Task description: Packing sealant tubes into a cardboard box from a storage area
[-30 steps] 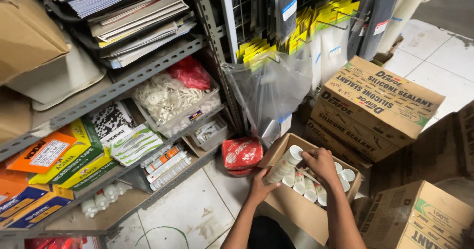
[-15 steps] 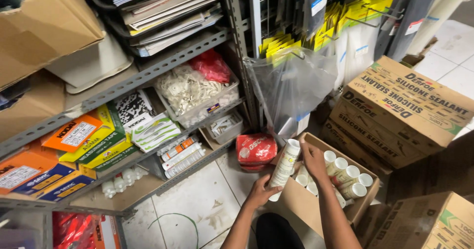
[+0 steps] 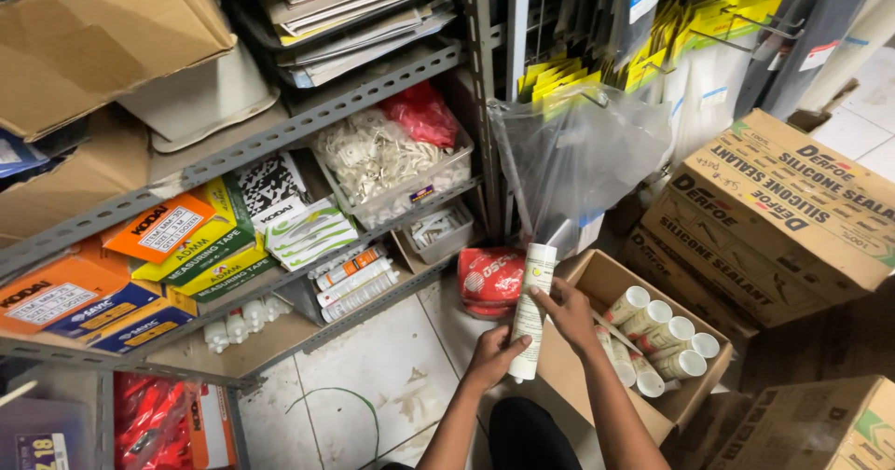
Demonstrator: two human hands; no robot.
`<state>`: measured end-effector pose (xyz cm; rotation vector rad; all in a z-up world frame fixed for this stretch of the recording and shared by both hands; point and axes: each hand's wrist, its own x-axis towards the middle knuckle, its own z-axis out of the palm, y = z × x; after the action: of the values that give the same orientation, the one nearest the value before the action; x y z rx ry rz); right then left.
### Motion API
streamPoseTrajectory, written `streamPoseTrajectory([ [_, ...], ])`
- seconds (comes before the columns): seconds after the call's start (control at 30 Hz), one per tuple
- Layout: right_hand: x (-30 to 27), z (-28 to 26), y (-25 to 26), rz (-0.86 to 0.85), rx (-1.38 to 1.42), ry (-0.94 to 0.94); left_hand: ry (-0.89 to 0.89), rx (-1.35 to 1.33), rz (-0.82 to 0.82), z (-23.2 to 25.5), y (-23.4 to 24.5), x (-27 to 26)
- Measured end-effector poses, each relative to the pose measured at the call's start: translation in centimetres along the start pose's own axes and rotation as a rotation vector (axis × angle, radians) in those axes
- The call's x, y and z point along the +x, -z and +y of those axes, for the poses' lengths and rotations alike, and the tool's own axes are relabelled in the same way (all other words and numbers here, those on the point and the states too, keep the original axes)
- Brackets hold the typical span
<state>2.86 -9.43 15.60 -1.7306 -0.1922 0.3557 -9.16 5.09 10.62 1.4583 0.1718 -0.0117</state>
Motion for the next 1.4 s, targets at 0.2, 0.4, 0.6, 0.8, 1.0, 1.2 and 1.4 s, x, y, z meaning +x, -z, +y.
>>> streamPoseTrajectory([
  [0.2,-0.5,-0.1,-2.9,-0.030,-0.002,-0.010,0.040,-0.049,0.104,0.0,1.4,-1.6],
  [0.4,-1.6,0.0,-7.3,-0.112,-0.110,0.036,0.036,-0.041,0.244,-1.9,4.4,-3.6],
  [0.6,-2.8,1.3,-13.0,-0.254,-0.174,0.002,0.140,-0.064,0.463,0.7,7.9,-7.2],
  [0.8,-4.3,2.3,-19.2,-0.392,-0.151,0.006,0.203,0.037,0.647,0.5,12.1,-10.9],
  [1.0,-5.9,3.7,-25.1,-0.541,-0.045,-0.054,0.253,-0.015,0.780,-1.4,16.0,-14.1],
  [1.2,-7.4,5.2,-30.9,-0.623,-0.005,-0.114,0.151,-0.160,1.038,-5.5,20.1,-16.8],
  [1.4,-8.8,5.8,-36.4,-0.726,-0.001,-0.135,0.179,-0.198,1.165,-4.9,23.4,-19.5],
])
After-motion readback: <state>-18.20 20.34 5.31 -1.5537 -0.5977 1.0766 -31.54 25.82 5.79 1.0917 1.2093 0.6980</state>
